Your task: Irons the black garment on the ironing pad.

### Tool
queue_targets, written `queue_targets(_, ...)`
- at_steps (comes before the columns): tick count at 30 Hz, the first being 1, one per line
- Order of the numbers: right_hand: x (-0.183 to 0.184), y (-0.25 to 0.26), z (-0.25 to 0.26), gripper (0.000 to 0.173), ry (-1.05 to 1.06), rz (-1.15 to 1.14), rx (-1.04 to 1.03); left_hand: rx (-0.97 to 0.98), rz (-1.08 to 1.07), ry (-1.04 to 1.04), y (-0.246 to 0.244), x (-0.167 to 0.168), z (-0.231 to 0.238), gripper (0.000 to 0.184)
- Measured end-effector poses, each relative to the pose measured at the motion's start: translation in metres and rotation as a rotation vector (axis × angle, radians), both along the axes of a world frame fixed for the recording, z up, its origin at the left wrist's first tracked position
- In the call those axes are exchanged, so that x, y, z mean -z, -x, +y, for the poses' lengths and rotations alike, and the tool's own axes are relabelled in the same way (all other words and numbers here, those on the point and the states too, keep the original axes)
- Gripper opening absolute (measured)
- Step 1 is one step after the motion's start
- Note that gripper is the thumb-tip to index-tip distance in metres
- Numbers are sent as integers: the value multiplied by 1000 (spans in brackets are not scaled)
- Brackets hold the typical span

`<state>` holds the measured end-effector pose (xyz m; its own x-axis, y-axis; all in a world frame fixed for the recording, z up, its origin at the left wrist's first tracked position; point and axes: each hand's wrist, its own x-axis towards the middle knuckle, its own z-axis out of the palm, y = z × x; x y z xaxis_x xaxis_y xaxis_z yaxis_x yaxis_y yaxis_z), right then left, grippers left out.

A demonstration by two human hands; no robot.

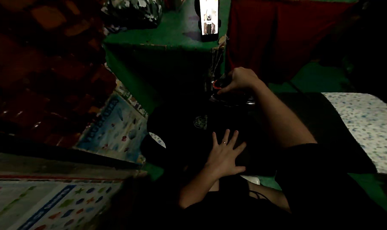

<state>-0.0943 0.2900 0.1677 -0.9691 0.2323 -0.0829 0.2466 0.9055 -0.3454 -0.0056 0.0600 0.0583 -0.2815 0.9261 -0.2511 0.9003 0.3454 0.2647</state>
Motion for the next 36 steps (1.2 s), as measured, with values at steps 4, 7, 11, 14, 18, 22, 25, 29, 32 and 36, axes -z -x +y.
queue_targets(4,-5,8,-16,67,-42,-31,183,-7,4,55,0,-5,1,75)
queue_targets(7,-6,7,-22,67,-50,-46,251,-13,0,69,-1,-6,0,72)
queue_targets(11,-15,-5,-31,64,-33,-50,364,-24,4,78,-2,-6,0,69)
queue_targets(14,-17,-12,-28,65,-32,-59,399,-29,6,61,-2,-5,0,72)
queue_targets(18,-11,-24,-12,65,-26,-3,458,-36,9,23,-1,-3,-2,80)
queue_targets(22,-7,-47,14,64,-39,16,542,-49,10,-19,-1,2,-2,94)
queue_targets(25,-3,-71,38,67,-25,-28,441,-80,26,-21,-1,4,-2,106)
queue_targets(29,9,-118,52,62,42,-25,213,-97,59,-46,-5,8,-4,112)
queue_targets(32,9,-159,41,59,42,-65,146,-92,59,-16,-10,7,-8,113)
queue_targets(36,4,-209,27,52,35,-101,93,-92,65,-22,-14,8,-12,112)
